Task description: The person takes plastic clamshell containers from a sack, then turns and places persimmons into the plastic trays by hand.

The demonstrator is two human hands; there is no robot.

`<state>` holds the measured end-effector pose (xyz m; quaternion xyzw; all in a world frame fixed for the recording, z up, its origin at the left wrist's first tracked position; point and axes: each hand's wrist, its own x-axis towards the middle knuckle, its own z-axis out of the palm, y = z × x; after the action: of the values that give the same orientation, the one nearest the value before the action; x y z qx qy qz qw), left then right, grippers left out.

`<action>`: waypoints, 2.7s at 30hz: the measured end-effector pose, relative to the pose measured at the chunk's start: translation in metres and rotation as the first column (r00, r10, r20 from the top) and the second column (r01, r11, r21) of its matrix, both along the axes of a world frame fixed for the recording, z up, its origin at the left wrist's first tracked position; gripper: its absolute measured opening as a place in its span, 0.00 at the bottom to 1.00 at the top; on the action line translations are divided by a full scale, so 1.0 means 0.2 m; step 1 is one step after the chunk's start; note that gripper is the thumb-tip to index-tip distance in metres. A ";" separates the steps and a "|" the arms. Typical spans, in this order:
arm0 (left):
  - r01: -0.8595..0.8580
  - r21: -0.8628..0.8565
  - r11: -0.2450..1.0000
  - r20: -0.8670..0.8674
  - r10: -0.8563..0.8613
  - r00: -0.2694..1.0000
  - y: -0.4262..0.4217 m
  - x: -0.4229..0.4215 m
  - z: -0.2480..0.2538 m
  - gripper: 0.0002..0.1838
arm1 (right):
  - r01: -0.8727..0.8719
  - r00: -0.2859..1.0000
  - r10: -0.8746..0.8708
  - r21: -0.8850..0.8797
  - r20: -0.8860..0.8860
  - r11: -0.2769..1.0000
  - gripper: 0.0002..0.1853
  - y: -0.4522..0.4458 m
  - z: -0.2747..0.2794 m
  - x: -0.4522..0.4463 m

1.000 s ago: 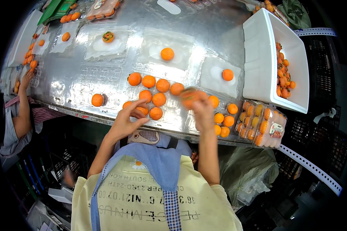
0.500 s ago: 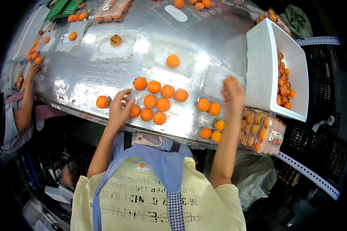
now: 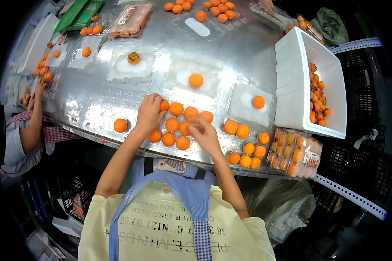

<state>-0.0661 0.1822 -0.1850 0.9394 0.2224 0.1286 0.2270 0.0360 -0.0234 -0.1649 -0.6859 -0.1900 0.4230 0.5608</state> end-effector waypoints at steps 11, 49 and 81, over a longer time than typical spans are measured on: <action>-0.018 -0.248 0.969 0.204 0.070 0.976 0.02 -0.05 0.10 0.23 | -0.044 0.997 0.044 0.005 0.058 0.999 0.15 0.04 -0.01 -0.06; 0.272 -0.809 -0.521 0.117 0.311 0.943 -0.33 -0.17 0.34 0.28 | -0.174 0.886 0.065 0.199 0.459 0.964 0.31 0.11 0.27 -0.12; 0.212 -0.841 0.498 0.337 0.177 0.925 -0.34 -0.19 0.36 0.29 | -0.038 0.981 0.105 0.378 -0.160 0.925 0.24 0.08 0.21 -0.12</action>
<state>-0.1050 0.1146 -0.1136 0.6562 0.1983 0.1768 0.7063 0.0113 -0.0080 -0.1232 -0.5190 -0.2411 0.4588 0.6797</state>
